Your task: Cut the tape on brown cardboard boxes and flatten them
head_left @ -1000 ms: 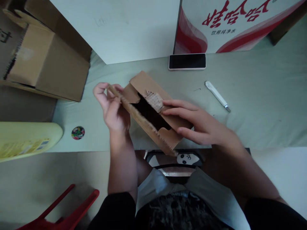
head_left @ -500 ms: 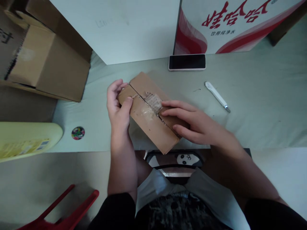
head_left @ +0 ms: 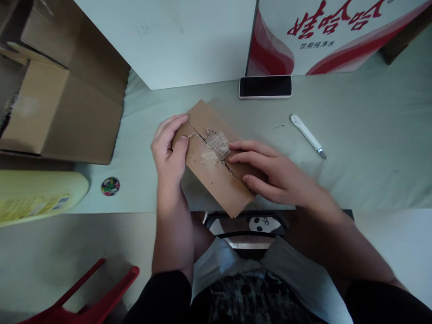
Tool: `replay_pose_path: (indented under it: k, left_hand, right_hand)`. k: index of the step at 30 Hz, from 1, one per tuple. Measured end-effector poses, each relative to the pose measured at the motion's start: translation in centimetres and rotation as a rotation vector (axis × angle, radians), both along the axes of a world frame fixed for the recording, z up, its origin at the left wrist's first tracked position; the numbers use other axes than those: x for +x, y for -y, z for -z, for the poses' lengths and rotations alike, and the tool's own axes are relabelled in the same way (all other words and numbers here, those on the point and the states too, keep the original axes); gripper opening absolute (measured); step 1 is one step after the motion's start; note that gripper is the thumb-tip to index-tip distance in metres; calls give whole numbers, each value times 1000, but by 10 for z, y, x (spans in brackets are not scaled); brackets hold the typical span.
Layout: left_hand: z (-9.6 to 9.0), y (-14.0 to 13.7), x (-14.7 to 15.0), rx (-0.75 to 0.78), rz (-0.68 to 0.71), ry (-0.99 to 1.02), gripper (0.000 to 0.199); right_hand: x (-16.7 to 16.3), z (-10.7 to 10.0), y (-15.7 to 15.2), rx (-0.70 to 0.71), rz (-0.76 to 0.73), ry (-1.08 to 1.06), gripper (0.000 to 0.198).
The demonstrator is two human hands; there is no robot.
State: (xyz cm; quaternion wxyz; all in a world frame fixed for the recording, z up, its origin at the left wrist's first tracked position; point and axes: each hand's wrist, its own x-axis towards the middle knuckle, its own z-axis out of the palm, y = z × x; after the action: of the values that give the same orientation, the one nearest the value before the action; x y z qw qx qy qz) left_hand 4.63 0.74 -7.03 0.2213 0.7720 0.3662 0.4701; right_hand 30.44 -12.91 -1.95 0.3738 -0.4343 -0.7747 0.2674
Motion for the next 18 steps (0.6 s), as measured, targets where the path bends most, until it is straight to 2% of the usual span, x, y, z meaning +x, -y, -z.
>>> replay_pose_path:
  k: [4, 7, 12, 18]
  left_hand:
    - [-6, 4, 2, -17, -16, 7, 30]
    - [-8, 4, 1, -13, -17, -33, 34]
    - [-6, 1, 0, 72, -5, -59, 41]
    - [-15, 8, 4, -6, -7, -61, 40]
  right_hand:
    - [-1, -4, 2, -18, 17, 24, 39]
    - [-2, -8, 4, -27, 39, 55, 49]
    - [-5, -13, 7, -67, 87, 218, 50]
    - [-10, -19, 8, -136, 130, 252, 53]
